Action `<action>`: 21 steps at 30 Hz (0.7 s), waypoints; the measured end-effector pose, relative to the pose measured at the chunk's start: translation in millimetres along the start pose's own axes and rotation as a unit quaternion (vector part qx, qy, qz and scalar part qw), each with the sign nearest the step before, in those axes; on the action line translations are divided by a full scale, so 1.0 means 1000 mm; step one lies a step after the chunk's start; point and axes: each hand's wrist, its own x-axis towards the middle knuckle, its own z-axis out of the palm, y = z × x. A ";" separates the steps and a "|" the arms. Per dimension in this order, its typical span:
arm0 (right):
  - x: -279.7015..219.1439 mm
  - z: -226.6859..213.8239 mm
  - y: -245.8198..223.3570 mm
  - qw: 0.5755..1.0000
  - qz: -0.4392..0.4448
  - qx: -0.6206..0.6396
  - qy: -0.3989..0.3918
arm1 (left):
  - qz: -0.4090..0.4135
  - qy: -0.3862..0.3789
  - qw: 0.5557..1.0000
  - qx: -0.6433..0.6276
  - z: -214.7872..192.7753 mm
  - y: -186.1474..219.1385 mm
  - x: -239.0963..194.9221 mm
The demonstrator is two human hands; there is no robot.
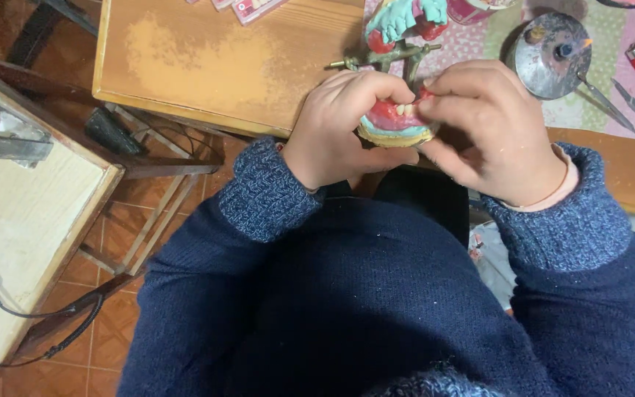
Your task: Working on a dental model by applying wax and adjusting teeth on an articulator.
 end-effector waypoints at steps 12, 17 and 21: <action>0.000 -0.001 -0.010 0.998 0.007 -0.057 -0.031 | 0.001 -0.020 1.000 -0.022 -0.001 -0.001 0.003; -0.015 -0.005 -0.008 0.999 0.043 -0.033 -0.006 | -0.001 -0.030 0.999 -0.018 0.004 0.000 0.002; -0.058 -0.021 0.007 0.991 0.084 -0.055 0.086 | -0.083 -0.033 0.996 -0.021 0.009 -0.003 -0.010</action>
